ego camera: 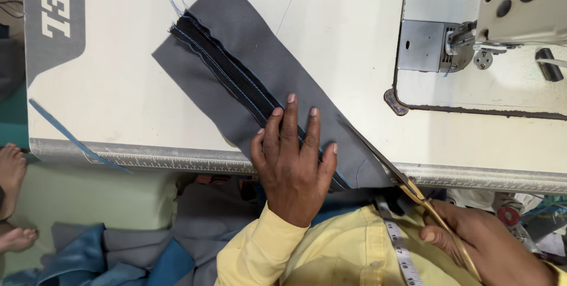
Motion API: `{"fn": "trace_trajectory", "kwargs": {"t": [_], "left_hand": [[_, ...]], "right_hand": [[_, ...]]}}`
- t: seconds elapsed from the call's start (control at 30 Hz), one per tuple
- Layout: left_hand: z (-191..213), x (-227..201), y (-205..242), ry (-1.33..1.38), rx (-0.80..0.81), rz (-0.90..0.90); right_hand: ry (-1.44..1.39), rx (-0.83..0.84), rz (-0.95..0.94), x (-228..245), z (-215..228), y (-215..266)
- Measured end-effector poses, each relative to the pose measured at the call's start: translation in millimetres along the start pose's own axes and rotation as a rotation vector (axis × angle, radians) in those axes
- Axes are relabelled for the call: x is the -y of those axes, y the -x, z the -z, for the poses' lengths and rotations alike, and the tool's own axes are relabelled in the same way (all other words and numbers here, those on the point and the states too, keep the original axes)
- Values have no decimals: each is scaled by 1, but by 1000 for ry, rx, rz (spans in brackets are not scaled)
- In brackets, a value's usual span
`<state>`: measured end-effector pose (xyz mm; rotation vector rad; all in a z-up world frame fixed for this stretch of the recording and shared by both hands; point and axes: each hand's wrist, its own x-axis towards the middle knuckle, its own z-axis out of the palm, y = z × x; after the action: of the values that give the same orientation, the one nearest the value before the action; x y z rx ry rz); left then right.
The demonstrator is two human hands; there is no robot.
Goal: The person measures a gray fabric piece with a zipper using a tape measure and marks it with a pen. They then use scissors to trim the fabric along the marked lines and edges, repeatedly measuring and cutting to shape the piece.
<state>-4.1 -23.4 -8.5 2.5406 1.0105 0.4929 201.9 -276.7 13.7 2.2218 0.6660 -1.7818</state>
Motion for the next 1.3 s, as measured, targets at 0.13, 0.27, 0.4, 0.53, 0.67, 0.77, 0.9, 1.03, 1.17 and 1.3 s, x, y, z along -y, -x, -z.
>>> {"fn": "trace_trajectory", "kwargs": {"t": [0.13, 0.27, 0.4, 0.53, 0.67, 0.77, 0.9, 1.03, 1.17, 1.3], "left_hand": [[0, 0, -1, -2, 3, 0], [-1, 0, 1, -8, 9, 3], [0, 0, 0, 2, 8, 1], [0, 0, 0, 17, 14, 5], [1, 0, 0, 22, 16, 7], [3, 0, -2, 24, 20, 6], [4, 0, -3, 31, 22, 11], [4, 0, -2, 37, 16, 8], [3, 1, -2, 36, 17, 14], [3, 2, -2, 37, 17, 9]], "right_hand": [[-28, -46, 80, 9, 0, 0], [-135, -46, 94, 15, 0, 6], [-71, -18, 0, 22, 3, 4], [-51, -17, -2, 21, 1, 3], [-28, -4, 13, 12, 0, 2], [-61, -25, 41, 11, 2, -3], [-41, -45, 127, 17, 7, -10], [-30, -74, 118, 29, 10, -13], [-41, -77, 135, 38, 10, -10], [-83, -117, 184, 44, 13, -6]]}}
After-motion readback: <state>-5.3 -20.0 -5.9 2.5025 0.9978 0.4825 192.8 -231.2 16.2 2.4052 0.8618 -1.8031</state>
